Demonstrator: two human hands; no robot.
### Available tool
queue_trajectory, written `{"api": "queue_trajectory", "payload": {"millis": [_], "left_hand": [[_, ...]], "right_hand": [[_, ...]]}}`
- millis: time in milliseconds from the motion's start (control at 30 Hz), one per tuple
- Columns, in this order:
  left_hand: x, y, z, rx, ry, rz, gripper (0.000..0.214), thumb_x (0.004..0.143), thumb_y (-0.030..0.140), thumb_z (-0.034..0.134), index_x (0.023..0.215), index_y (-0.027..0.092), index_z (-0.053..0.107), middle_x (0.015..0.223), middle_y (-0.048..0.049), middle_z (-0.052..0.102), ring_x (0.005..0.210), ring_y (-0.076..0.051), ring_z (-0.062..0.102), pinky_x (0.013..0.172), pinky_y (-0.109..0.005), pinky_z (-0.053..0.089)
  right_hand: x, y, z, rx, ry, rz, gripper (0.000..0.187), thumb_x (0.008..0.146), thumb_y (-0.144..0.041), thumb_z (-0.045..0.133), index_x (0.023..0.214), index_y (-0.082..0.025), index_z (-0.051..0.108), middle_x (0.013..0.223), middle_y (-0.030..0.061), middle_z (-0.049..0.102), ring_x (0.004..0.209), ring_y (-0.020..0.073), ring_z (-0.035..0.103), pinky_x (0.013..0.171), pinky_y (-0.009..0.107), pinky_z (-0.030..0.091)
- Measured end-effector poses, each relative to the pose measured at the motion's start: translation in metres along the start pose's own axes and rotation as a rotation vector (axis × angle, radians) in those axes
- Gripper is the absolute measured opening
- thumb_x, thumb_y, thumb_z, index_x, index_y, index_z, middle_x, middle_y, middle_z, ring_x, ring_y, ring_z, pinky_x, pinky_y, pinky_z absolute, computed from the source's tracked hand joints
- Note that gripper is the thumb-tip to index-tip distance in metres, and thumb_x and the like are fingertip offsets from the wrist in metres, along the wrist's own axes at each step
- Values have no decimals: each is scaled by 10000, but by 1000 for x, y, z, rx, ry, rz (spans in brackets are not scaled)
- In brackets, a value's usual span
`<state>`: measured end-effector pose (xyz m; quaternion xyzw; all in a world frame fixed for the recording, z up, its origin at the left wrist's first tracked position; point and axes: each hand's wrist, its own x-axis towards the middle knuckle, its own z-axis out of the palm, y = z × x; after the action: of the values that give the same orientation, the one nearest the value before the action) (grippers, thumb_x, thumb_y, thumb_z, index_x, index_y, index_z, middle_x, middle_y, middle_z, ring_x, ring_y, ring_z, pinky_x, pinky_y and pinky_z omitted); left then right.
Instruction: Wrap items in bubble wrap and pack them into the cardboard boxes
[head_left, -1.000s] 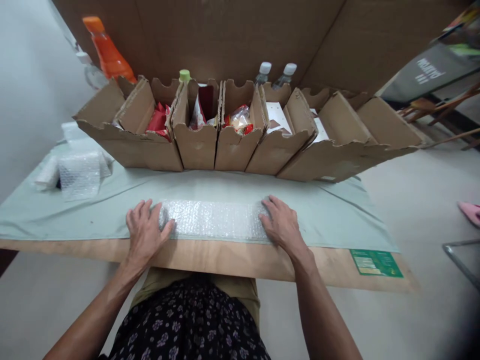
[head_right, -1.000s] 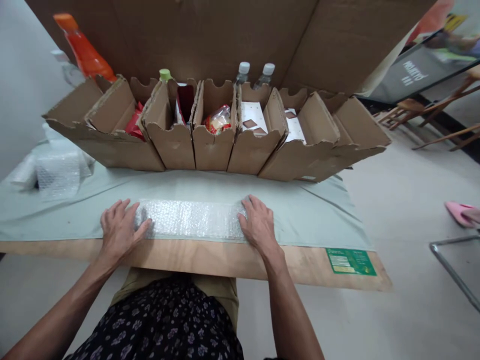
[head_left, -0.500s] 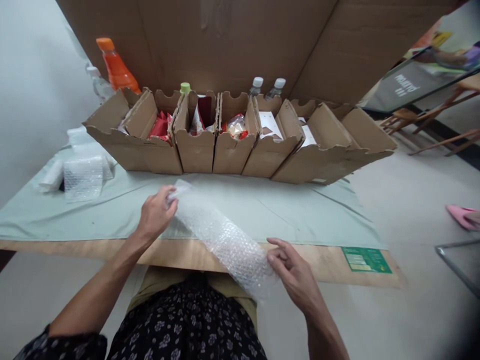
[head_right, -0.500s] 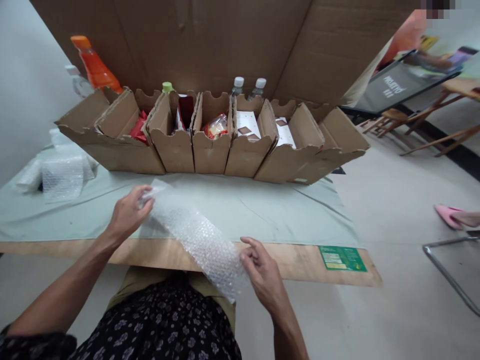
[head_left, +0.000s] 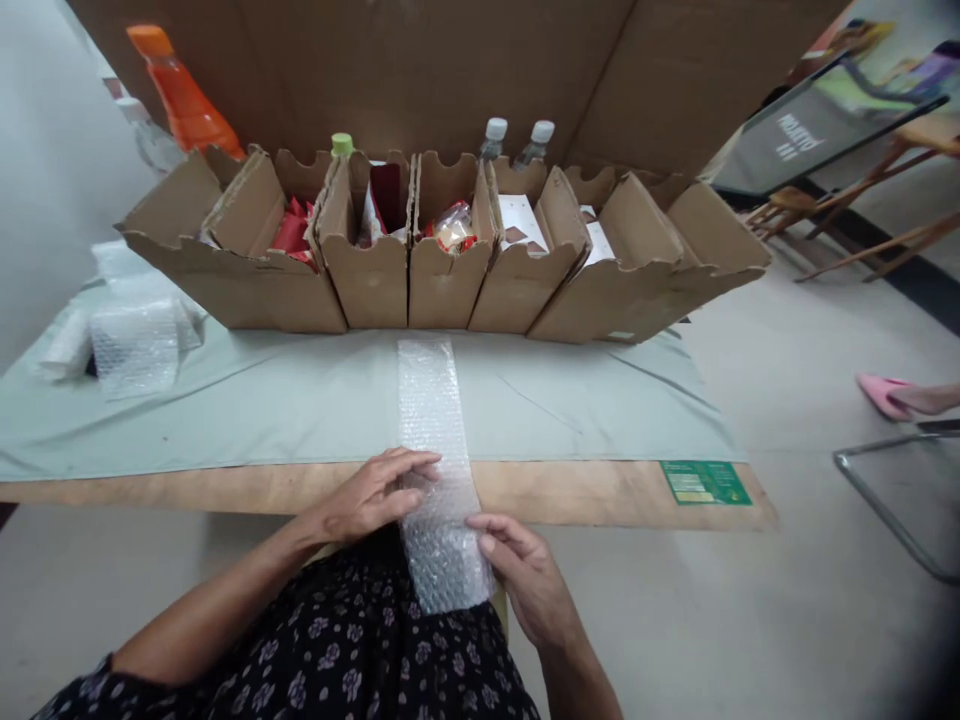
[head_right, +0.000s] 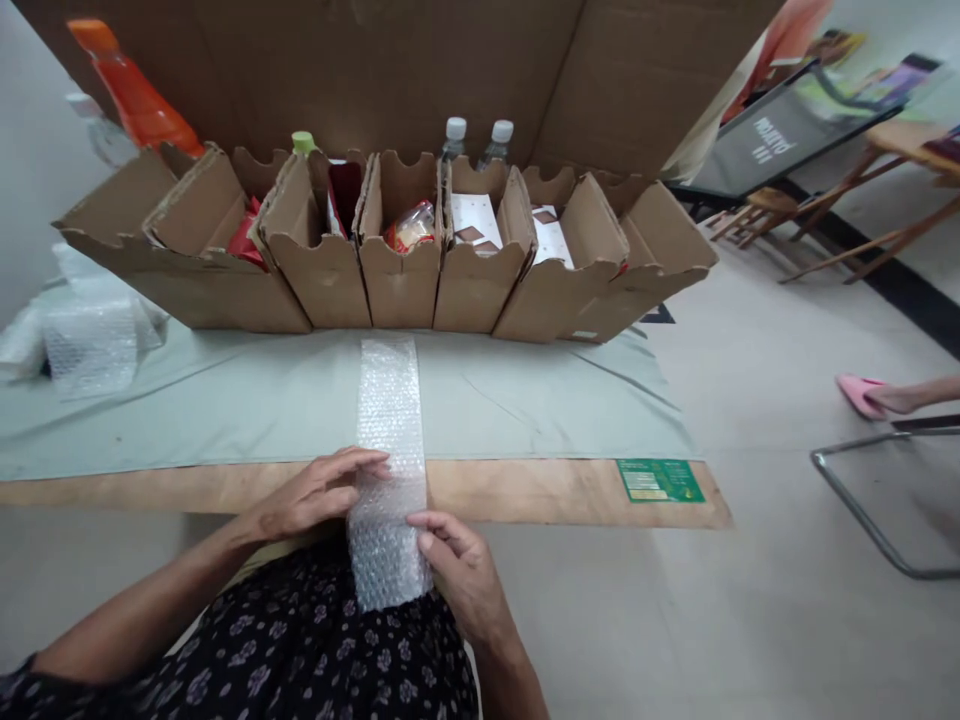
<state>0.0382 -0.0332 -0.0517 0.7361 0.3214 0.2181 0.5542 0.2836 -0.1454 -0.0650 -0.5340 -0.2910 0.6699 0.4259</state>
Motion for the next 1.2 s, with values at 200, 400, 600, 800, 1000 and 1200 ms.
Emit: {"api": "queue_trajectory", "payload": {"millis": [200, 400, 600, 800, 1000, 1200], "left_hand": [[-23, 1, -5, -378, 86, -69, 1058, 808, 815, 617, 1628, 219, 315, 1462, -189, 619, 1381, -368, 570, 1153, -532, 438], [12, -14, 6, 86, 447, -296, 623, 884, 292, 573, 1483, 143, 497, 870, -23, 717, 793, -179, 685, 783, -315, 551], [28, -20, 5, 330, 466, -339, 695, 847, 230, 592, 1528, 177, 460, 834, 3, 742, 685, -178, 651, 707, -302, 504], [28, -14, 6, 554, 404, -411, 687, 884, 226, 578, 1549, 149, 425, 887, -24, 769, 791, -218, 718, 757, -329, 548], [-4, -4, 14, 612, 520, -23, 580, 910, 347, 663, 1451, 181, 536, 1376, -159, 653, 1260, -304, 620, 1068, -473, 520], [-11, -4, 19, 503, 425, -57, 360, 960, 207, 552, 1299, 187, 672, 1074, -96, 780, 964, -243, 709, 938, -446, 578]], "right_hand": [[41, -30, 22, 170, -7, -163, 395, 873, -547, 724, 1109, -232, 694, 973, 74, 736, 841, 225, 706, 656, 329, 589], [78, -26, 32, 78, -29, -245, 607, 936, -530, 622, 1440, -215, 496, 1361, 197, 693, 1201, 330, 697, 785, 432, 634], [66, -24, 17, -378, 121, -489, 476, 986, -388, 595, 1437, -240, 550, 1244, 129, 747, 1089, 255, 726, 874, 438, 616], [69, -16, 8, -1215, 67, -832, 405, 936, -152, 553, 1310, -240, 680, 1461, 99, 650, 1421, 319, 523, 1084, 547, 479], [70, -23, 11, -1282, 18, -855, 321, 1032, -152, 471, 1203, -236, 729, 1243, 83, 769, 1210, 275, 673, 974, 468, 526], [73, -37, 18, -1165, -48, -680, 304, 1045, -260, 485, 1241, -240, 717, 1152, 65, 795, 1019, 245, 742, 926, 436, 578]]}}
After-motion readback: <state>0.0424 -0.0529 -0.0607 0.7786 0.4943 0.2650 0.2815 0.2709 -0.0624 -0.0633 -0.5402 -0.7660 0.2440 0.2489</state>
